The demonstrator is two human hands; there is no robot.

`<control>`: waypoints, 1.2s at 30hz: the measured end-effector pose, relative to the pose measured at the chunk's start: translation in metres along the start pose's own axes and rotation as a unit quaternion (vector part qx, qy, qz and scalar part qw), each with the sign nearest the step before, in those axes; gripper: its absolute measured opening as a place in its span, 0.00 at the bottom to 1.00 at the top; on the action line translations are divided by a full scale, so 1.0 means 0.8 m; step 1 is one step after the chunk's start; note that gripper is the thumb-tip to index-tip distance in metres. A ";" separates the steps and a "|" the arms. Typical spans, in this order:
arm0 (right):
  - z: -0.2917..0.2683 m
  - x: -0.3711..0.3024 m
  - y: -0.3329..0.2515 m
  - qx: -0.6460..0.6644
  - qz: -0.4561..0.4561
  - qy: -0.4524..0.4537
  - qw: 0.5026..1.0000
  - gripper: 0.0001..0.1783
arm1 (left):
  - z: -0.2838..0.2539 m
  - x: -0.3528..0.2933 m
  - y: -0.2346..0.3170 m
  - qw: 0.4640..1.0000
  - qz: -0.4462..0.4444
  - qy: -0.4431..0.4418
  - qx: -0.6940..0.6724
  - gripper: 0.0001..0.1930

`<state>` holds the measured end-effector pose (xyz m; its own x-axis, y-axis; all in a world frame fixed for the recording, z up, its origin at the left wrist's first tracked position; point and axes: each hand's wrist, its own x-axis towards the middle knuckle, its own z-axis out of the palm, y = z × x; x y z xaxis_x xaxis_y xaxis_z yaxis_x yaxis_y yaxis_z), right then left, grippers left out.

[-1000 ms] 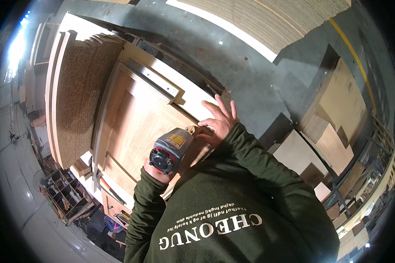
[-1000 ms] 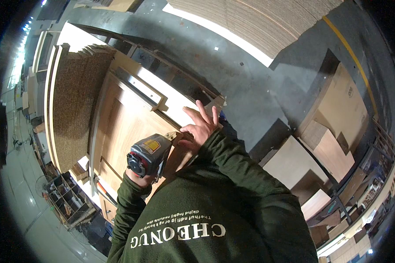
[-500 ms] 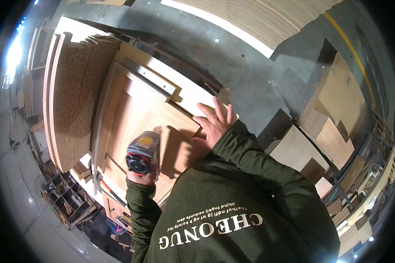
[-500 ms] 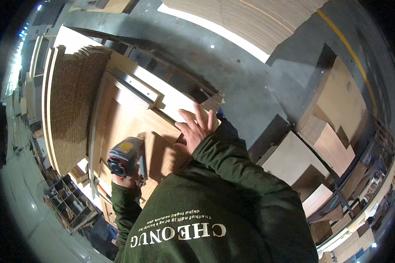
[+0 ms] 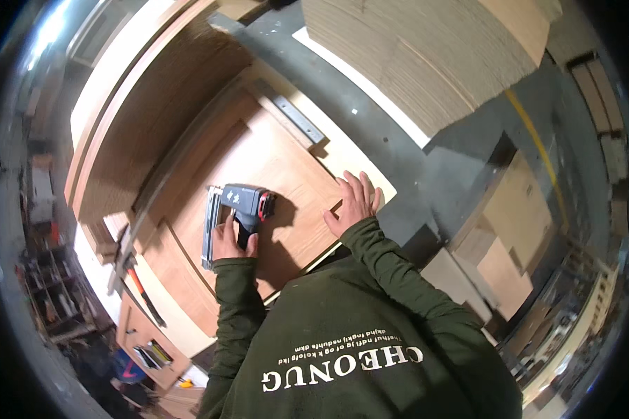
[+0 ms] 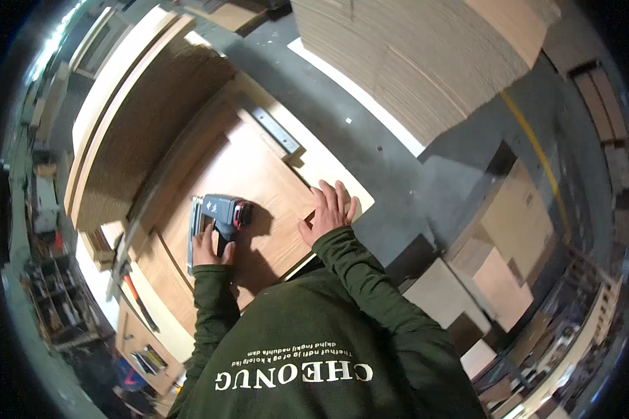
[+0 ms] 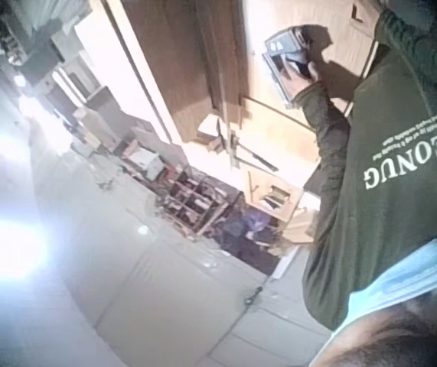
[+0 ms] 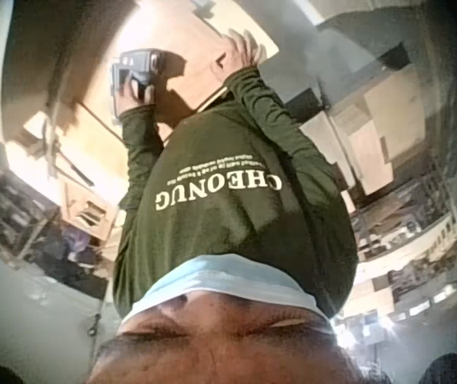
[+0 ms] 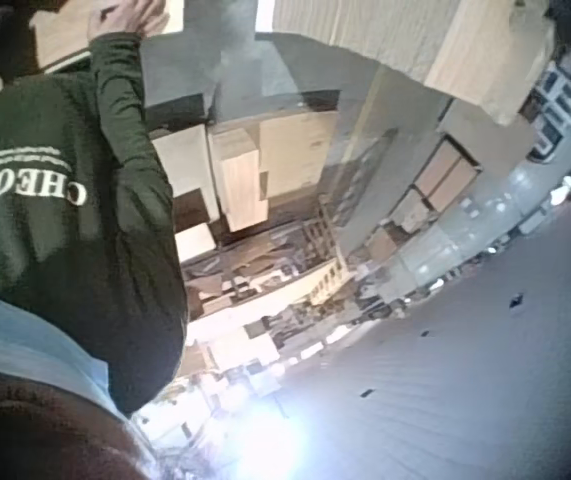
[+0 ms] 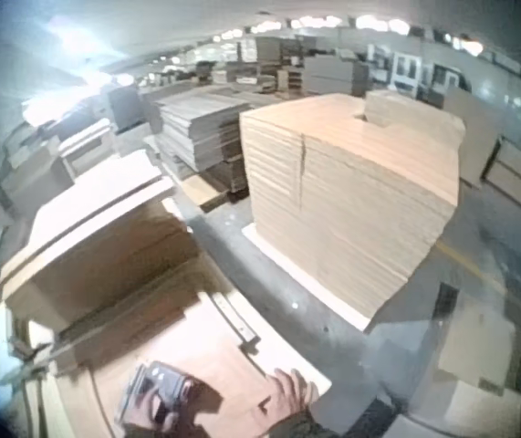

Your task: The person is using a pneumatic nail gun and a hammer to assemble wooden panels for furniture.

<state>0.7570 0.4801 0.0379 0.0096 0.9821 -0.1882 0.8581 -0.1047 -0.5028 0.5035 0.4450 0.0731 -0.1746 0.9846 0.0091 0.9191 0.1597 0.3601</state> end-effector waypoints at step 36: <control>-0.013 -0.007 -0.026 -0.087 0.097 0.051 0.990 0.62 | -0.018 -0.245 -0.397 0.879 -0.420 0.065 -0.216 0.23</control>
<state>0.7444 0.4783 0.0579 0.2275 0.9578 -0.1756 0.9105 -0.2732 -0.3104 0.2408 0.2007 -0.0293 -0.7926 0.5107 -0.3331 0.2318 0.7577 0.6101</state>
